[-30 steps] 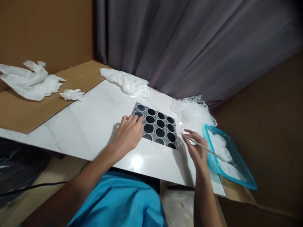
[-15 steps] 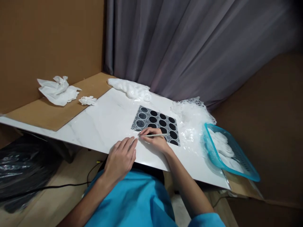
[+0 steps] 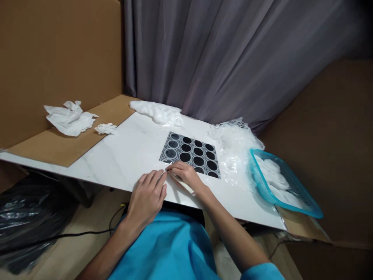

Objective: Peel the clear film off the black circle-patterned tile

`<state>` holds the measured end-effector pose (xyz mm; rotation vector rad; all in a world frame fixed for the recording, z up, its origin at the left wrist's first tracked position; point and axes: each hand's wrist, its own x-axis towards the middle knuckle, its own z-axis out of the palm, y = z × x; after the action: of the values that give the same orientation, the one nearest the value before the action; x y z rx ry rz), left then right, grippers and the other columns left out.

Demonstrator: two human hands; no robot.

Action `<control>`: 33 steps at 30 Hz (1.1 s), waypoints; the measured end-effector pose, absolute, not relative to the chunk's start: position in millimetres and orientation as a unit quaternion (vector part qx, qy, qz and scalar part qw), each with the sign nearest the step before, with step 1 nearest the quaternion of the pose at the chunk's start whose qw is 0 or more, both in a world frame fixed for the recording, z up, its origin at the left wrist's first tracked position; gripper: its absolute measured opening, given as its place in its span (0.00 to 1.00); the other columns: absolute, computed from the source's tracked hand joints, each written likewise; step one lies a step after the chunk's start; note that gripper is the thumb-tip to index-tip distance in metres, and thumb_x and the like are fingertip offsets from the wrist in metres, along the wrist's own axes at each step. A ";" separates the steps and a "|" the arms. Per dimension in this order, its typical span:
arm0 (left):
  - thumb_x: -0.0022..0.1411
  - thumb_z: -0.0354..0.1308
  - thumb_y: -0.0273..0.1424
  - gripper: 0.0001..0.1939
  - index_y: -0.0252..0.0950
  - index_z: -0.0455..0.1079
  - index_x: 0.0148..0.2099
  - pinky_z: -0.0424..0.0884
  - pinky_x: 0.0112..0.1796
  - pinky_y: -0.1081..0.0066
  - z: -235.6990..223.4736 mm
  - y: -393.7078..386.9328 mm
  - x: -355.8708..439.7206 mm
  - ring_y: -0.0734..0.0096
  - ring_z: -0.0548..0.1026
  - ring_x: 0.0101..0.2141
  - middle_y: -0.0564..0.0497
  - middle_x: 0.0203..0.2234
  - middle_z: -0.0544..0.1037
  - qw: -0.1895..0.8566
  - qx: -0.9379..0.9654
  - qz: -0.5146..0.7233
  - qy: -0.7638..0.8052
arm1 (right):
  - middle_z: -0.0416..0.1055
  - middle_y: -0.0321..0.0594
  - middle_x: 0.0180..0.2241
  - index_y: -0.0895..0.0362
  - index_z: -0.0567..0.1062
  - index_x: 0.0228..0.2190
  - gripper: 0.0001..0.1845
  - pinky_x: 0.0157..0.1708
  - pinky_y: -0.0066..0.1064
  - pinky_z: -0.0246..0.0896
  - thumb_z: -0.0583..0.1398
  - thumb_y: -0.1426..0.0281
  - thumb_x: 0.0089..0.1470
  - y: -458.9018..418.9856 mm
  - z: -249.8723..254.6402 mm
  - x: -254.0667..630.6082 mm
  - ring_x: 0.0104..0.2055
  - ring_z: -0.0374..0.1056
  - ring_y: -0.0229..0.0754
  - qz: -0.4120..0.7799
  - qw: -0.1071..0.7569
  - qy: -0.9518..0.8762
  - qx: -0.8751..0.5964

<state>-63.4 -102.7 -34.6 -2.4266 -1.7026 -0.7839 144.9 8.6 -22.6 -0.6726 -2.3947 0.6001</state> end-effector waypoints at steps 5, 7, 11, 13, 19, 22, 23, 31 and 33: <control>0.81 0.48 0.31 0.25 0.41 0.68 0.75 0.64 0.67 0.48 -33.5 -103.7 -63.4 0.51 0.72 0.68 0.44 0.69 0.76 0.039 -0.791 -0.253 -0.556 | 0.83 0.46 0.53 0.48 0.83 0.46 0.09 0.51 0.43 0.74 0.62 0.71 0.72 32.8 -16.4 150.9 0.51 0.78 0.53 0.148 0.324 -0.881 -0.310; 0.81 0.48 0.31 0.25 0.41 0.68 0.75 0.64 0.67 0.49 -32.4 -104.5 -63.1 0.52 0.72 0.68 0.45 0.68 0.76 0.034 -0.791 -0.253 -0.556 | 0.83 0.46 0.50 0.48 0.83 0.45 0.08 0.50 0.43 0.73 0.64 0.71 0.69 48.6 -3.6 161.3 0.50 0.78 0.56 0.116 0.349 -0.859 -0.358; 0.81 0.47 0.30 0.24 0.40 0.68 0.74 0.64 0.68 0.48 -28.6 -106.3 -62.5 0.52 0.73 0.67 0.43 0.67 0.78 0.032 -0.786 -0.257 -0.561 | 0.83 0.48 0.46 0.51 0.82 0.43 0.07 0.50 0.45 0.72 0.62 0.69 0.68 66.7 24.0 210.2 0.48 0.78 0.58 0.043 0.399 -0.798 -0.450; 0.81 0.47 0.31 0.23 0.39 0.69 0.73 0.64 0.68 0.47 -25.8 -105.1 -62.6 0.52 0.73 0.67 0.42 0.66 0.78 0.031 -0.788 -0.257 -0.559 | 0.83 0.49 0.47 0.52 0.82 0.43 0.10 0.49 0.46 0.73 0.59 0.68 0.69 63.2 32.9 251.3 0.48 0.79 0.58 -0.004 0.426 -0.760 -0.490; 0.82 0.48 0.35 0.26 0.41 0.64 0.76 0.64 0.68 0.45 -17.1 -80.4 -60.7 0.50 0.71 0.68 0.42 0.70 0.74 0.032 -0.786 -0.262 -0.559 | 0.85 0.50 0.36 0.55 0.86 0.36 0.13 0.40 0.45 0.72 0.63 0.62 0.61 32.7 32.9 372.0 0.35 0.80 0.56 -0.060 0.383 -0.664 -0.640; 0.82 0.47 0.35 0.26 0.41 0.63 0.77 0.64 0.68 0.46 -17.1 -64.8 -56.2 0.50 0.71 0.68 0.42 0.70 0.74 0.023 -0.792 -0.258 -0.553 | 0.82 0.47 0.26 0.57 0.87 0.34 0.16 0.28 0.40 0.67 0.69 0.56 0.58 24.5 26.8 371.5 0.26 0.75 0.50 0.059 0.398 -0.625 -0.669; 0.82 0.47 0.35 0.26 0.40 0.63 0.77 0.64 0.68 0.46 -17.9 -61.2 -54.6 0.51 0.72 0.67 0.42 0.70 0.74 0.018 -0.795 -0.256 -0.549 | 0.80 0.46 0.25 0.58 0.87 0.35 0.19 0.25 0.38 0.65 0.70 0.54 0.57 24.6 25.4 360.0 0.24 0.73 0.48 0.119 0.422 -0.613 -0.657; 0.82 0.47 0.36 0.28 0.40 0.62 0.78 0.64 0.68 0.45 -23.8 -54.2 -49.5 0.49 0.70 0.69 0.43 0.71 0.73 0.013 -0.786 -0.234 -0.572 | 0.81 0.41 0.29 0.54 0.88 0.36 0.16 0.25 0.32 0.68 0.74 0.55 0.58 61.1 31.2 204.5 0.25 0.71 0.40 0.438 0.366 -0.691 -0.445; 0.82 0.47 0.37 0.27 0.41 0.63 0.78 0.64 0.69 0.45 -24.1 -54.3 -49.4 0.49 0.70 0.69 0.44 0.70 0.74 0.014 -0.785 -0.232 -0.575 | 0.84 0.42 0.33 0.53 0.88 0.37 0.13 0.31 0.34 0.74 0.74 0.56 0.60 70.0 30.3 177.7 0.30 0.75 0.42 0.449 0.338 -0.726 -0.397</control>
<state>-49.4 -54.3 -24.1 -2.4433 -1.7899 -0.7214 177.7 70.0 30.3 -1.0334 -1.8925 1.1691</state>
